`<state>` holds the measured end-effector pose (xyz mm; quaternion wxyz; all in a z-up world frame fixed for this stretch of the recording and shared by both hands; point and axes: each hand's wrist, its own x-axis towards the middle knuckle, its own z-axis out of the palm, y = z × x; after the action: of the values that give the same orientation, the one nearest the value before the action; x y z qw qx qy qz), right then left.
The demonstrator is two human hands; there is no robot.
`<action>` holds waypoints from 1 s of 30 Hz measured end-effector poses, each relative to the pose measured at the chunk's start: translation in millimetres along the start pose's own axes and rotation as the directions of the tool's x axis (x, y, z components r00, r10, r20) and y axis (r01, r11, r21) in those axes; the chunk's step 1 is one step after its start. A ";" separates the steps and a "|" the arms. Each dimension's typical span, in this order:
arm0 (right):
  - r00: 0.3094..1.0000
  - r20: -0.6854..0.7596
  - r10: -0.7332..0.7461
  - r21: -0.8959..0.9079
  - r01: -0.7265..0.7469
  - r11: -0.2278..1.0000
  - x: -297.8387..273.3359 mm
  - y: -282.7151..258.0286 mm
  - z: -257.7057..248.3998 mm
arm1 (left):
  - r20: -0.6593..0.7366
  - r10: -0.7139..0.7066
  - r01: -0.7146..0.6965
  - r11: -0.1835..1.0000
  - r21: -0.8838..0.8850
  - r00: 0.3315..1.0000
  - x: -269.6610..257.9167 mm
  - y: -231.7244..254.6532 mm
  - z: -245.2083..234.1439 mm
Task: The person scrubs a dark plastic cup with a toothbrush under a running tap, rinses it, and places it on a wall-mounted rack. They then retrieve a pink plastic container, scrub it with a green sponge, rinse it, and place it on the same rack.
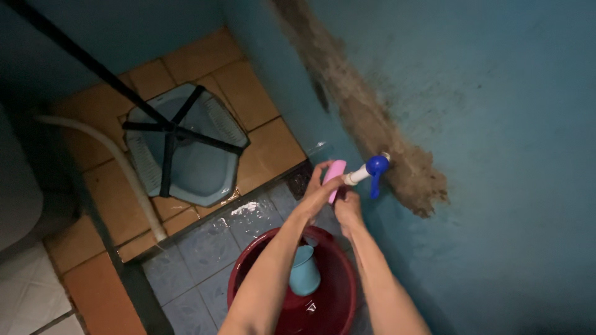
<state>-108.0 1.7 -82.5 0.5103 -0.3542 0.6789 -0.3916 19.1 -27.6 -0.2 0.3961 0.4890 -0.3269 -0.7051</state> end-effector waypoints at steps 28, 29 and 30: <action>0.975 0.198 0.098 -0.041 -0.092 0.995 -14.8 -51.8 -19.6 | 0.118 0.204 -0.219 0.967 0.132 0.972 9.3 -35.1 -42.9; 0.976 0.187 0.116 -0.073 -0.104 0.992 -8.6 -45.7 -19.8 | 0.132 0.224 -0.242 0.960 0.143 0.966 6.0 -33.1 -42.1; 0.975 0.177 0.134 -0.102 -0.117 0.988 -2.3 -37.2 -17.6 | 0.145 0.242 -0.264 0.952 0.157 0.959 2.6 -29.8 -42.3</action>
<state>-121.5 -9.8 -45.3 0.5776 -0.3679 0.6672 -0.2930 51.5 -18.9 -39.6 0.4178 0.4312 -0.4715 -0.6459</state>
